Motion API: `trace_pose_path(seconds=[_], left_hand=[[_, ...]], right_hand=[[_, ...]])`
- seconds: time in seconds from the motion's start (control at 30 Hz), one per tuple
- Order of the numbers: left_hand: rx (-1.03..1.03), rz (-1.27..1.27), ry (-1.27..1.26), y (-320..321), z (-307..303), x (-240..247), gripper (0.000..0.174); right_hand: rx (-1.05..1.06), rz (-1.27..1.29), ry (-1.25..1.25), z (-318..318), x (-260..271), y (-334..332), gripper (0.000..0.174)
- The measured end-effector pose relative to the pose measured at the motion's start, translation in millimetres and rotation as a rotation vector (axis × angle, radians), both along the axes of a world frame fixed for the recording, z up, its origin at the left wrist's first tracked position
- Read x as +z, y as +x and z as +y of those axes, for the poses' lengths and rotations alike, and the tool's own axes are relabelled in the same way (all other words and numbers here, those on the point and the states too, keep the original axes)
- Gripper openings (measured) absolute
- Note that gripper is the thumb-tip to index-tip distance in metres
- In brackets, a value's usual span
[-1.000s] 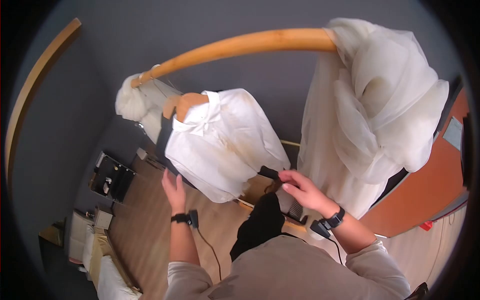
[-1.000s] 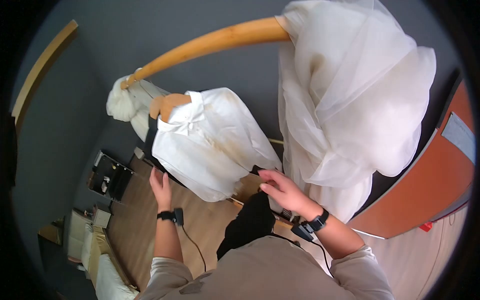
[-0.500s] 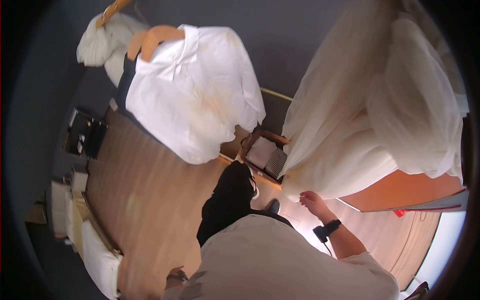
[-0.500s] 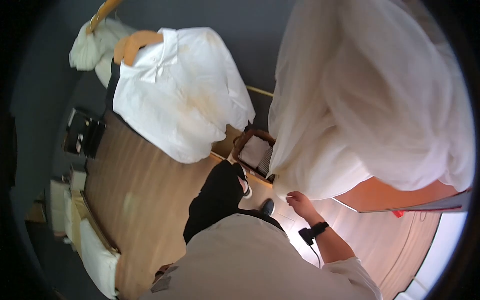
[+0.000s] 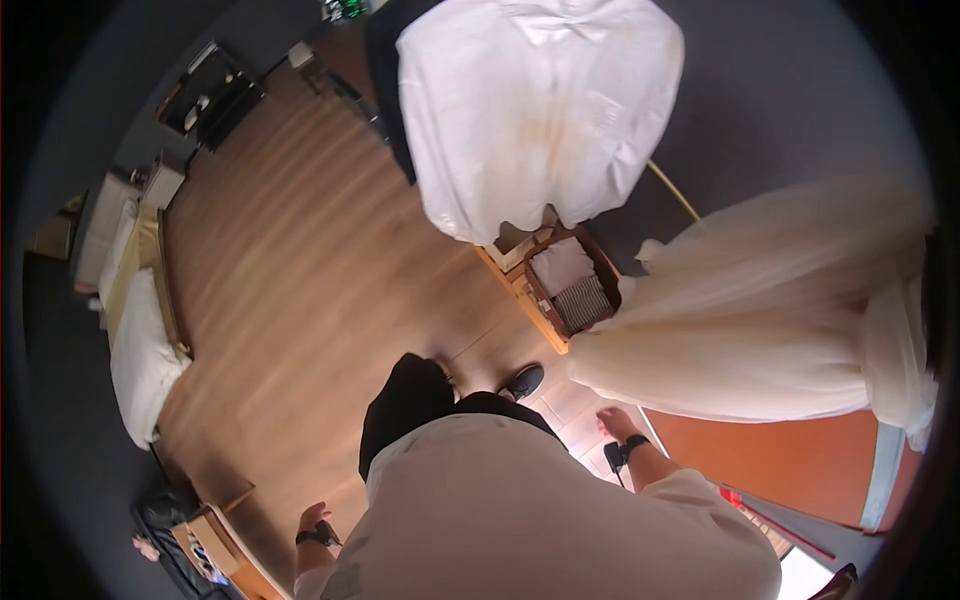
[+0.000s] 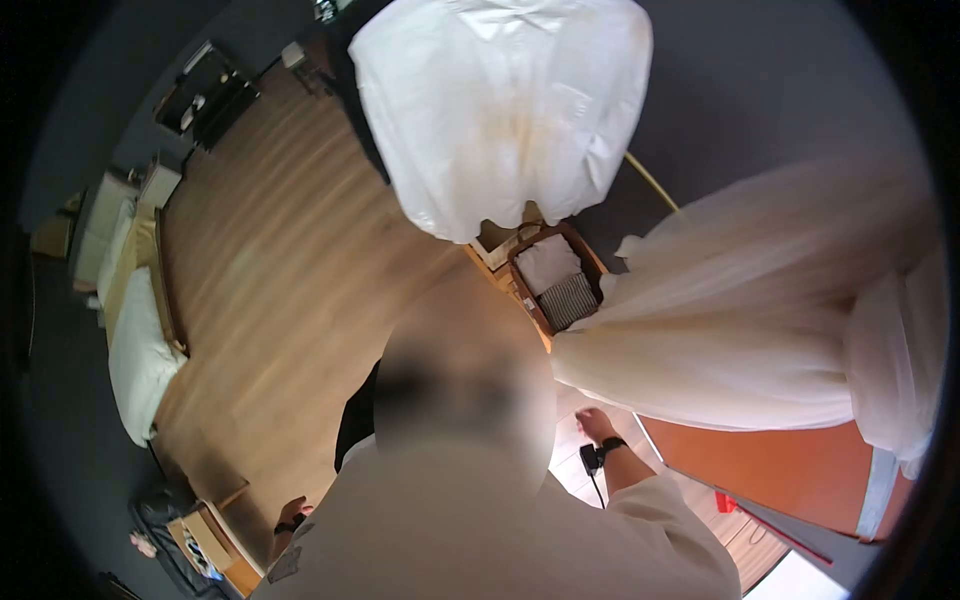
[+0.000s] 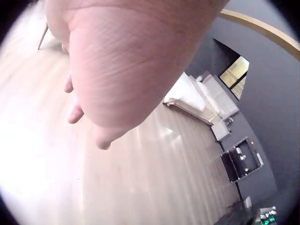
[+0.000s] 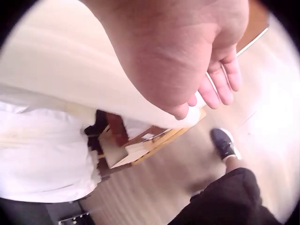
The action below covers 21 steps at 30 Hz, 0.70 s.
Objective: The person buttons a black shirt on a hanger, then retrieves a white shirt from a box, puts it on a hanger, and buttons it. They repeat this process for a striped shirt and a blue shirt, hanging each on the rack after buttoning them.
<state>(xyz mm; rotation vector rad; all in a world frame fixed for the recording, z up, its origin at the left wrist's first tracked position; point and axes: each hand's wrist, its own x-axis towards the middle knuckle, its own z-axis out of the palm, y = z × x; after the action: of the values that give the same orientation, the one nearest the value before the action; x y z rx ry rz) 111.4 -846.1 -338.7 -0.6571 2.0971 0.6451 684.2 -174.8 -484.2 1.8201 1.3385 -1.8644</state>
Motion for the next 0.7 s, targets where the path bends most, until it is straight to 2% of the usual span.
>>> trace_pose_path(seconds=[0.03, 0.1, 0.17, 0.23, 0.33, 0.4, 0.47, 0.57, 0.6, 0.7], left_hand=[[0.099, -0.018, 0.007, 12, -15, -3, 0.046], [0.094, -0.058, -0.02, 36, -29, 6, 0.049], [0.089, -0.102, -0.045, 64, -35, 21, 0.053], [0.147, -0.144, -0.054, 82, -53, 21, 0.055], [0.333, -0.193, -0.03, 94, -94, -24, 0.054], [0.433, -0.188, 0.103, 111, -133, -49, 0.063], [0.562, -0.164, 0.16, 135, -170, -79, 0.069], [0.68, -0.073, 0.247, 181, -220, -123, 0.064], [0.854, -0.033, 0.248, 197, -228, -129, 0.056], [1.102, -0.083, 0.214, 227, -237, -128, 0.05]], right_hand=[[-0.017, -0.098, -0.062, -7, 12, 9, 0.024], [-0.044, -0.162, -0.115, -24, 9, 37, 0.027], [-0.015, -0.251, -0.162, -33, -6, 63, 0.037], [-0.016, -0.318, -0.191, -34, 15, 53, 0.038], [0.042, -0.305, -0.111, -28, 26, 18, 0.039], [0.145, -0.271, -0.06, -14, 31, -27, 0.037], [0.247, -0.311, -0.015, -6, 51, -108, 0.031], [0.374, -0.208, 0.063, -12, 87, -250, 0.022], [0.411, -0.165, 0.094, -23, 98, -299, 0.019], [0.444, 0.056, -0.117, -18, 59, -418, 0.017]])
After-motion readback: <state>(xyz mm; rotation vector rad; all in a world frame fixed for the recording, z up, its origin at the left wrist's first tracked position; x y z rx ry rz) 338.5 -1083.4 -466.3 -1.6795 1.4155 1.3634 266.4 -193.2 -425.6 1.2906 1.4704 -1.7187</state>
